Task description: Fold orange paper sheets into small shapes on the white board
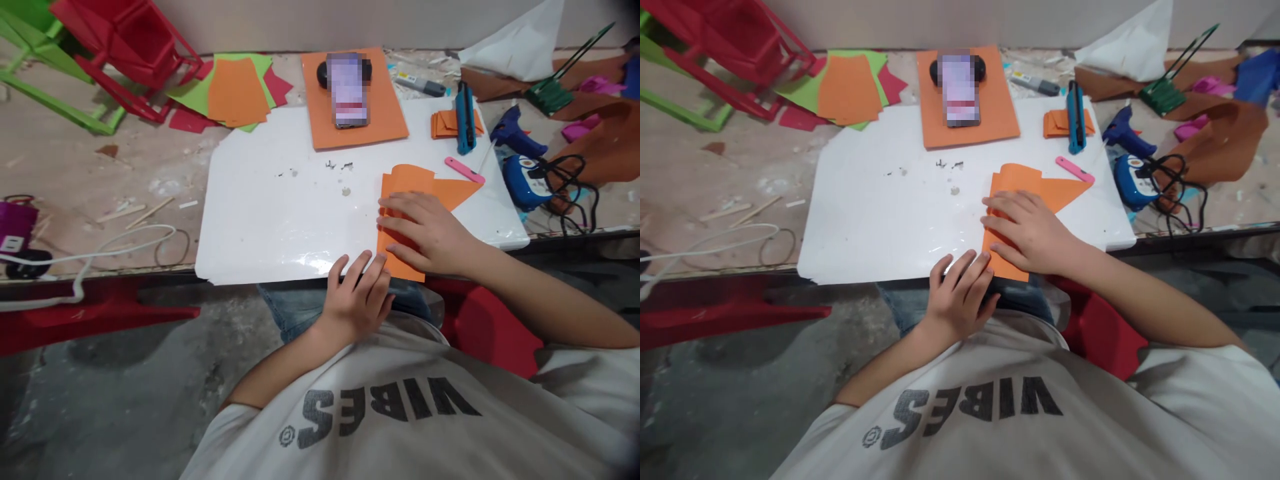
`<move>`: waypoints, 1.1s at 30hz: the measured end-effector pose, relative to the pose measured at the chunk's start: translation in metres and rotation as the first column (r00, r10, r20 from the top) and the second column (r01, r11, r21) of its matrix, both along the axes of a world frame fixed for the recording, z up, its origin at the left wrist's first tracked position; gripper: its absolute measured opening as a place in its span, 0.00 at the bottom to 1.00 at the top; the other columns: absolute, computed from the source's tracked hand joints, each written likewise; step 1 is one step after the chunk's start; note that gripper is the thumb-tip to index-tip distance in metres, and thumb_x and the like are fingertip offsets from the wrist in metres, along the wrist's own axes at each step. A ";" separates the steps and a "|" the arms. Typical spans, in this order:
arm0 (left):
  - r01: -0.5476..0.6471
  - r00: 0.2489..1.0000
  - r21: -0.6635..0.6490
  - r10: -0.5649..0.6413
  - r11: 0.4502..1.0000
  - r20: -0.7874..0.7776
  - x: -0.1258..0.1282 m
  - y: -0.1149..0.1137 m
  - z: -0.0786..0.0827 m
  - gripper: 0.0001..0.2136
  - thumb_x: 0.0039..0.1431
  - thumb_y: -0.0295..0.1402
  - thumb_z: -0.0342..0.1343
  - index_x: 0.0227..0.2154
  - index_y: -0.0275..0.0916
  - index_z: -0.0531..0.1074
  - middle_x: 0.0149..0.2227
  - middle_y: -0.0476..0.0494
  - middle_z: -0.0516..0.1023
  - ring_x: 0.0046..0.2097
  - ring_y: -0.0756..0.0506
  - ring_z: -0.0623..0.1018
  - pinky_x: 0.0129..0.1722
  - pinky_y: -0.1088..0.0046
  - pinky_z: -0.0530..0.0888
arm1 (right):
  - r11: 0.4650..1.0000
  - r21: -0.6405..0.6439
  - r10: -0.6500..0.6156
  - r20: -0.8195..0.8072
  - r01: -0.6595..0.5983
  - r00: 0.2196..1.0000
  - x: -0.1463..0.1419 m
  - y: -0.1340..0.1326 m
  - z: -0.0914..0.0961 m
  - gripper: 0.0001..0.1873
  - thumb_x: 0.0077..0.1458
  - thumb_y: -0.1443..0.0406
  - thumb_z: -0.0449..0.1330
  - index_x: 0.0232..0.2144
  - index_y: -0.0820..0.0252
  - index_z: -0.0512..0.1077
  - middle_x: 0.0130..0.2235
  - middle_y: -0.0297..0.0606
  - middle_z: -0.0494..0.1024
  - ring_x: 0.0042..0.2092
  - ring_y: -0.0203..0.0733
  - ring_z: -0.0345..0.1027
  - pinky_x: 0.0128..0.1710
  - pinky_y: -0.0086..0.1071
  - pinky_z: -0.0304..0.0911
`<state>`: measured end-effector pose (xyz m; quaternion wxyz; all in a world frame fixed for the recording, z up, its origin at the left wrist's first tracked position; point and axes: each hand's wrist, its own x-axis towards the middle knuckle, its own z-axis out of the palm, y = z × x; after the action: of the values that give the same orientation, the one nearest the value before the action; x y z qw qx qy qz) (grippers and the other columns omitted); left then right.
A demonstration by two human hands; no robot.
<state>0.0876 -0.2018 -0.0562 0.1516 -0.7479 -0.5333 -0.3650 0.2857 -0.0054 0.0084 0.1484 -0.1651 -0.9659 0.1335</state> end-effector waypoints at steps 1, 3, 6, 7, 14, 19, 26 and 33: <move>0.007 1.000 0.003 -0.007 1.000 -0.001 0.000 0.002 0.001 0.13 0.83 0.39 0.60 0.59 0.40 0.84 0.64 0.30 0.93 0.66 0.31 0.91 0.75 0.46 0.75 | 1.000 0.003 -0.013 0.003 0.013 1.000 -0.003 0.001 -0.001 0.30 0.81 0.56 0.63 0.79 0.48 0.77 0.84 0.56 0.74 0.84 0.74 0.69 0.80 0.78 0.67; 0.016 1.000 0.006 -0.016 1.000 0.007 0.001 0.005 0.003 0.10 0.83 0.36 0.61 0.58 0.41 0.84 0.62 0.32 0.94 0.64 0.33 0.92 0.73 0.50 0.77 | 0.999 -0.011 -0.043 0.010 0.044 0.999 -0.007 0.007 -0.006 0.36 0.83 0.53 0.61 0.86 0.48 0.68 0.89 0.57 0.64 0.88 0.76 0.60 0.82 0.81 0.62; 0.032 0.999 0.008 -0.032 0.999 0.039 0.002 0.011 0.004 0.12 0.83 0.35 0.61 0.60 0.38 0.83 0.58 0.31 0.94 0.62 0.35 0.93 0.71 0.53 0.80 | 0.995 -0.078 -0.053 0.032 0.056 0.998 -0.008 0.016 -0.014 0.45 0.84 0.48 0.59 0.92 0.50 0.55 0.93 0.58 0.51 0.91 0.79 0.50 0.84 0.85 0.59; 0.039 0.998 0.009 -0.039 0.999 0.045 0.003 0.013 0.004 0.13 0.83 0.35 0.61 0.61 0.35 0.83 0.57 0.30 0.94 0.61 0.35 0.93 0.71 0.54 0.80 | 0.993 -0.107 -0.049 0.038 0.052 0.998 -0.007 0.018 -0.017 0.47 0.84 0.46 0.59 0.93 0.50 0.51 0.93 0.57 0.49 0.92 0.78 0.48 0.84 0.84 0.59; 0.076 0.997 0.011 -0.076 0.997 -0.023 0.009 0.017 -0.004 0.24 0.86 0.41 0.56 0.69 0.27 0.81 0.64 0.24 0.92 0.71 0.30 0.90 0.79 0.52 0.78 | 0.984 -0.180 0.006 0.095 0.011 0.995 -0.008 0.027 -0.025 0.50 0.86 0.44 0.56 0.94 0.58 0.47 0.93 0.62 0.48 0.93 0.77 0.45 0.87 0.82 0.56; 0.059 0.997 0.017 -0.058 0.998 -0.057 0.014 0.015 -0.006 0.26 0.87 0.41 0.54 0.68 0.22 0.80 0.65 0.21 0.91 0.71 0.29 0.89 0.81 0.52 0.76 | 0.984 -0.175 -0.009 0.094 0.025 0.996 -0.009 0.026 -0.027 0.50 0.86 0.44 0.57 0.93 0.60 0.48 0.93 0.62 0.47 0.93 0.74 0.43 0.89 0.78 0.55; 0.031 0.995 -0.064 -0.037 0.997 -0.095 0.017 0.011 -0.010 0.30 0.87 0.43 0.56 0.76 0.21 0.73 0.71 0.16 0.86 0.77 0.28 0.85 0.82 0.52 0.75 | 0.986 -0.056 0.154 -0.035 -0.156 0.987 0.006 0.025 -0.020 0.33 0.86 0.57 0.59 0.86 0.55 0.71 0.86 0.52 0.70 0.89 0.66 0.61 0.88 0.71 0.62; -0.002 0.986 -0.114 -0.017 0.993 -0.165 0.021 0.008 -0.003 0.30 0.87 0.44 0.56 0.73 0.18 0.75 0.70 0.13 0.86 0.74 0.27 0.86 0.81 0.49 0.73 | 0.923 -0.053 0.380 -0.033 -0.382 0.924 0.019 0.020 -0.011 0.39 0.86 0.59 0.60 0.90 0.59 0.61 0.85 0.53 0.71 0.90 0.60 0.60 0.89 0.61 0.64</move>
<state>0.1091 -0.1941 -0.0588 0.1512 -0.7850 -0.5362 -0.2711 0.3048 0.0146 -0.0021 0.1253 0.0228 -0.9736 0.1896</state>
